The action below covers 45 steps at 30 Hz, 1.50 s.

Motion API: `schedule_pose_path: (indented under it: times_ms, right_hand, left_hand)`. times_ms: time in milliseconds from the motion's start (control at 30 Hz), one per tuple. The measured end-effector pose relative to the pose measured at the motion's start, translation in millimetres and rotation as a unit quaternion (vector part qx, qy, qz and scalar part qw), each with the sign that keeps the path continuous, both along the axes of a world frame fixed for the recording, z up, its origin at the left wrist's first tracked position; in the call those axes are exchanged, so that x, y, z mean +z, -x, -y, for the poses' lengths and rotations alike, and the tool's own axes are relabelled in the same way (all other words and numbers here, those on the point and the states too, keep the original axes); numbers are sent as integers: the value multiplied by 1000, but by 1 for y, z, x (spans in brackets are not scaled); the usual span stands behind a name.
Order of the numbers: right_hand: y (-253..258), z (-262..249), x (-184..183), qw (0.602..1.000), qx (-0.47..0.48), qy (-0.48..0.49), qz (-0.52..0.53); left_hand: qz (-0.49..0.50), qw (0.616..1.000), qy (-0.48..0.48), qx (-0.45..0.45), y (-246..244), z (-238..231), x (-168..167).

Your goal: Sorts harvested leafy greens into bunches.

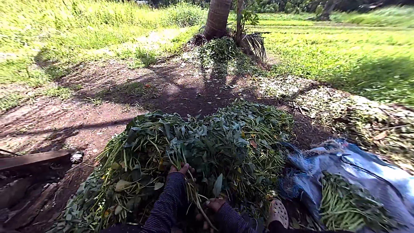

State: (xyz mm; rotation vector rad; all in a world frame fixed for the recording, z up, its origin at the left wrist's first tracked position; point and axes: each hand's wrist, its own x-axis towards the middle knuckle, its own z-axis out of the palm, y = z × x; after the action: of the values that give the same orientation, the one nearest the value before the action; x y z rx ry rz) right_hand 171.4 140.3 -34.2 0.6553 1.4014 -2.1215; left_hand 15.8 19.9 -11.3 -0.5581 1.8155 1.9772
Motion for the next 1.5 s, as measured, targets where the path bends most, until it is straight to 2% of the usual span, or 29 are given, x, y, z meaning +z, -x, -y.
schedule_pose_path:
  times_ms: [67,133,267,333,400,467,533,667,733,800,867,900,967,1033,1100,1200,1267,1367,1500]
  right_hand:
    - [6,-1,4,1000,13,-14,8]
    - [13,0,26,995,50,-79,28]
    - [9,5,27,967,124,-208,-78]
    - [9,4,26,959,119,-241,-92]
    - [8,5,24,977,36,-196,-74]
    - [7,6,8,993,-79,-74,-40]
    - [7,9,4,994,-109,-15,-4]
    - [7,15,0,996,-52,-50,61]
    - [2,24,-6,989,36,-134,58]
    - [-1,27,-11,954,178,-240,36]
    - [1,30,-18,925,239,-293,36]
    - [5,28,-31,922,236,-304,42]
    - [15,20,-66,950,133,-277,48]
    - [28,21,-79,972,20,-222,80]
    - [41,25,-85,978,-44,-168,116]
    - [55,23,-96,975,-102,-134,149]
    - [50,18,-96,978,-98,-123,134]
    - [33,8,-74,986,-62,-145,47]
    - [11,2,-40,980,-38,-182,-73]
  left_hand:
    - [-11,1000,0,-11,-5,-3,3]
    - [-18,1000,-5,-10,-10,-6,9]
    - [-38,999,3,5,-8,-3,16]
    - [-50,999,14,15,-9,-3,19]
    - [-63,997,9,48,-7,-3,19]
    - [-64,994,-12,90,-6,-3,19]
    - [-52,990,-26,126,-8,-4,22]
    - [-74,979,-23,188,-1,7,26]
    - [-108,973,10,202,12,25,28]
    - [-133,971,41,192,20,39,29]
    - [-146,969,59,191,20,46,33]
    - [-149,967,63,196,21,49,34]
    - [-149,966,70,201,22,54,36]
    - [-152,964,69,208,25,58,34]
    - [-149,964,75,206,26,60,32]
    - [-116,974,98,165,26,56,31]
    - [-85,985,123,89,22,50,28]
    - [-21,987,149,-61,11,36,24]
    - [35,961,168,-215,-14,10,18]
